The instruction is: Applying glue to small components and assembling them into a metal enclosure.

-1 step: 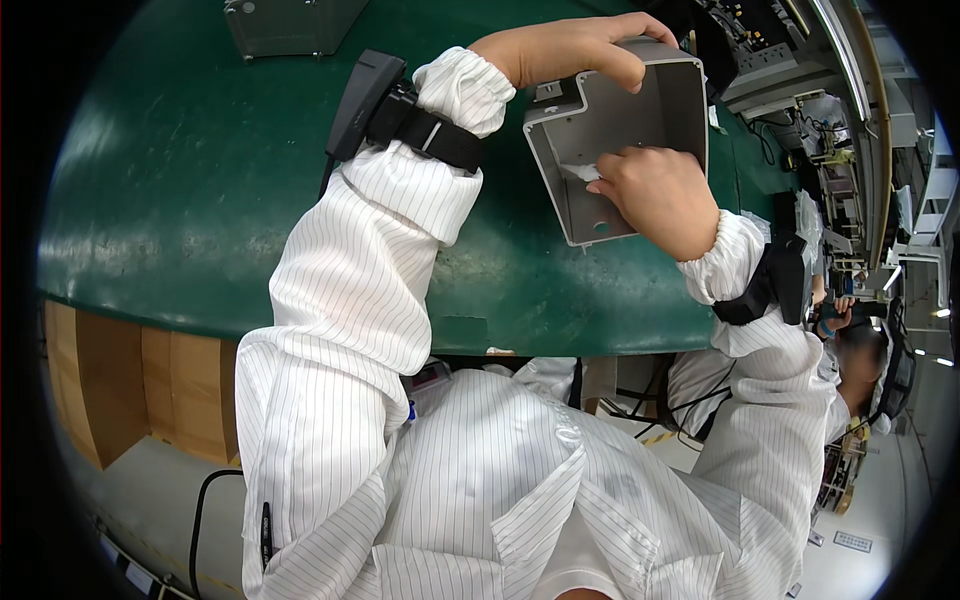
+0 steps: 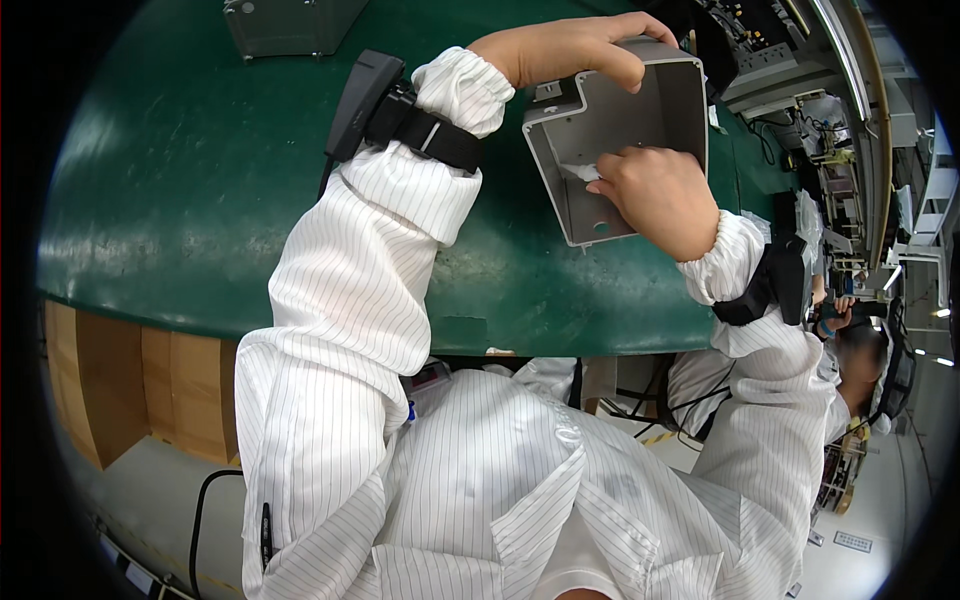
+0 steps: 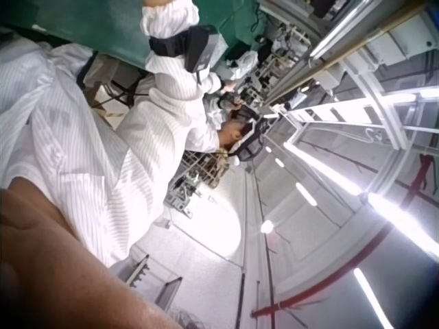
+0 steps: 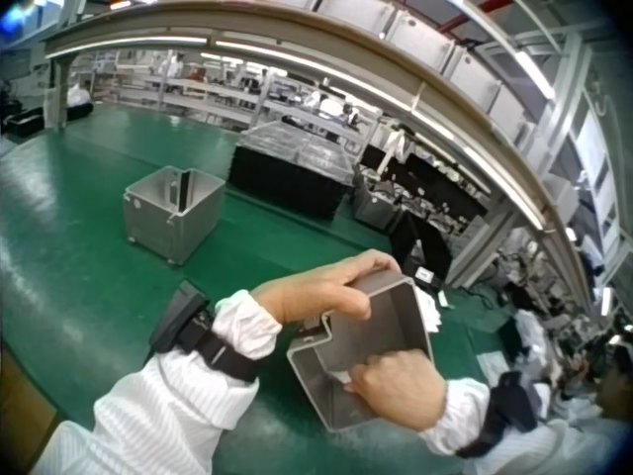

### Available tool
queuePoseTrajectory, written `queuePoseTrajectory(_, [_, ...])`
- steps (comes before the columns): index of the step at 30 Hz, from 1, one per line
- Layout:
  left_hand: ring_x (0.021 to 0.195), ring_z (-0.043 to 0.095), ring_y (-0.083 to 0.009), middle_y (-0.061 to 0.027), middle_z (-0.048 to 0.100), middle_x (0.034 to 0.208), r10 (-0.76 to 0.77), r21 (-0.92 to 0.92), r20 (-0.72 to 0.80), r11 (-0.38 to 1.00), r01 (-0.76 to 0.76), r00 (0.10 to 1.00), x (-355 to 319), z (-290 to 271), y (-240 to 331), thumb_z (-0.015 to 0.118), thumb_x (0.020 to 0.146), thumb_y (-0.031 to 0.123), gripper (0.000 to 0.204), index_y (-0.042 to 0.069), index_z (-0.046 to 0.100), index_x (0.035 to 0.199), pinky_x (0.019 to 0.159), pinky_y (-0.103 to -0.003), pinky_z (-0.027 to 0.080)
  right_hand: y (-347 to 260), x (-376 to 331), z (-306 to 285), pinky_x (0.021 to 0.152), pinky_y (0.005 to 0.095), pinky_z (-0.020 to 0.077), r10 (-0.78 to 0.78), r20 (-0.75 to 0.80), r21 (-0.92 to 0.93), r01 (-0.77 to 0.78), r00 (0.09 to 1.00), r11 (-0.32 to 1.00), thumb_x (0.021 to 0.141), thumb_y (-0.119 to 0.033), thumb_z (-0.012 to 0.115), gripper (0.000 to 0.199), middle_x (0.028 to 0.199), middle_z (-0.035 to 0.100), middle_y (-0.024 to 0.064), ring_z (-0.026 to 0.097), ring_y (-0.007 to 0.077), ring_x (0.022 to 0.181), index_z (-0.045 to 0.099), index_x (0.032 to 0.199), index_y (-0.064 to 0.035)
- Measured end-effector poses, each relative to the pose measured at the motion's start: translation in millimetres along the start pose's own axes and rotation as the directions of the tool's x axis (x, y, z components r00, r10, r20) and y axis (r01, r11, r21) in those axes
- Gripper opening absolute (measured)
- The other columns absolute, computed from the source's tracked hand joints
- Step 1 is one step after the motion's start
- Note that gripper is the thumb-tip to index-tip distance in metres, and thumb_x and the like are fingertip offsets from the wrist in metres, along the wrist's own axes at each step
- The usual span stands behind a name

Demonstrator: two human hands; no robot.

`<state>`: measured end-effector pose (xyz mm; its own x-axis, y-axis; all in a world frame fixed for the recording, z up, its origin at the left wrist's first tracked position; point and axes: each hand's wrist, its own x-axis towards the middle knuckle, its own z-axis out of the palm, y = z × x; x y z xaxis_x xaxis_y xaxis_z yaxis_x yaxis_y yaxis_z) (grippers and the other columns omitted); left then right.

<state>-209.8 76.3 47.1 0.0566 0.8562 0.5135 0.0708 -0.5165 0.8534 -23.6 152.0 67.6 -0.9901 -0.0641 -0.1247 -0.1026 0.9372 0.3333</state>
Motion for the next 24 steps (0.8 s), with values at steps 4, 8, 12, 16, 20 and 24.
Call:
queuePoseTrajectory(4, [0.105, 0.043, -0.0207, -0.0118, 0.047, 0.112, -0.022, 0.029, -0.001, 0.999, 0.022, 1.0, -1, 0, 5, 0.055, 0.067, 0.024, 0.061, 0.004, 0.039, 0.122, 0.093, -0.029, 0.033, -2, -2, 0, 0.054, 0.0357, 0.0497, 0.014, 0.017, -0.002, -0.014, 1.0, 1.0, 0.079, -0.025, 0.064, 0.02, 0.067, 0.061, 0.0098, 0.063, 0.0276, 0.062, 0.063, 0.075, -0.0054])
queuePoseTrajectory(8, [0.105, 0.043, -0.0212, -0.0119, 0.047, 0.112, -0.057, 0.029, 0.001, 0.998, 0.057, 0.998, -1, 0, 6, 0.055, 0.067, 0.023, 0.06, 0.004, 0.039, 0.122, 0.093, -0.029, 0.033, 0, -3, 2, 0.054, 0.0358, 0.0499, 0.001, 0.01, 0.027, -0.001, 1.0, 1.0, 0.079, -0.024, 0.064, 0.02, 0.068, 0.061, 0.0099, 0.063, 0.0276, 0.062, 0.062, 0.076, -0.004])
queuePoseTrajectory(12, [0.105, 0.043, -0.0215, -0.012, 0.047, 0.112, -0.06, 0.016, 0.007, 0.998, 0.06, 0.998, -1, 0, 7, 0.055, 0.067, 0.024, 0.061, 0.005, 0.039, 0.122, 0.093, -0.029, 0.033, 1, -1, 2, 0.053, 0.0357, 0.0498, 0.001, -0.05, 0.043, 0.002, 0.999, 0.999, 0.079, -0.024, 0.063, 0.021, 0.068, 0.061, 0.0095, 0.063, 0.0273, 0.061, 0.061, 0.076, -0.003])
queuePoseTrajectory(16, [0.104, 0.043, -0.0221, -0.0124, 0.047, 0.111, -0.022, 0.026, -0.022, 0.999, 0.023, 0.999, 2, 1, -1, 0.055, 0.066, 0.025, 0.061, 0.005, 0.039, 0.121, 0.093, -0.029, 0.033, 1, 0, 2, 0.053, 0.0353, 0.0495, 0.016, -0.071, 0.035, -0.014, 0.997, 0.999, 0.08, -0.024, 0.063, 0.021, 0.067, 0.061, 0.0093, 0.062, 0.027, 0.06, 0.061, 0.076, -0.0034])
queuePoseTrajectory(20, [0.104, 0.043, -0.0227, -0.0127, 0.047, 0.111, -0.046, 0.018, -0.024, 0.999, 0.047, 0.999, 2, 3, 1, 0.055, 0.066, 0.025, 0.06, 0.005, 0.04, 0.121, 0.093, -0.029, 0.033, 2, 1, 5, 0.051, 0.0354, 0.0486, 0.012, -0.129, 0.054, -0.005, 0.992, 0.999, 0.08, -0.024, 0.062, 0.022, 0.065, 0.06, 0.0096, 0.062, 0.0267, 0.059, 0.06, 0.073, -0.0035])
queuePoseTrajectory(24, [0.104, 0.043, -0.0231, -0.013, 0.047, 0.111, -0.036, 0.054, -0.033, 0.998, 0.038, 0.999, 1, 3, 4, 0.054, 0.067, 0.025, 0.059, 0.005, 0.04, 0.12, 0.092, -0.029, 0.033, 4, 3, 8, 0.051, 0.0361, 0.0478, -0.02, -0.211, 0.084, 0.039, 0.977, 0.996, 0.08, -0.023, 0.062, 0.022, 0.064, 0.058, 0.01, 0.061, 0.0271, 0.058, 0.059, 0.071, -0.0033])
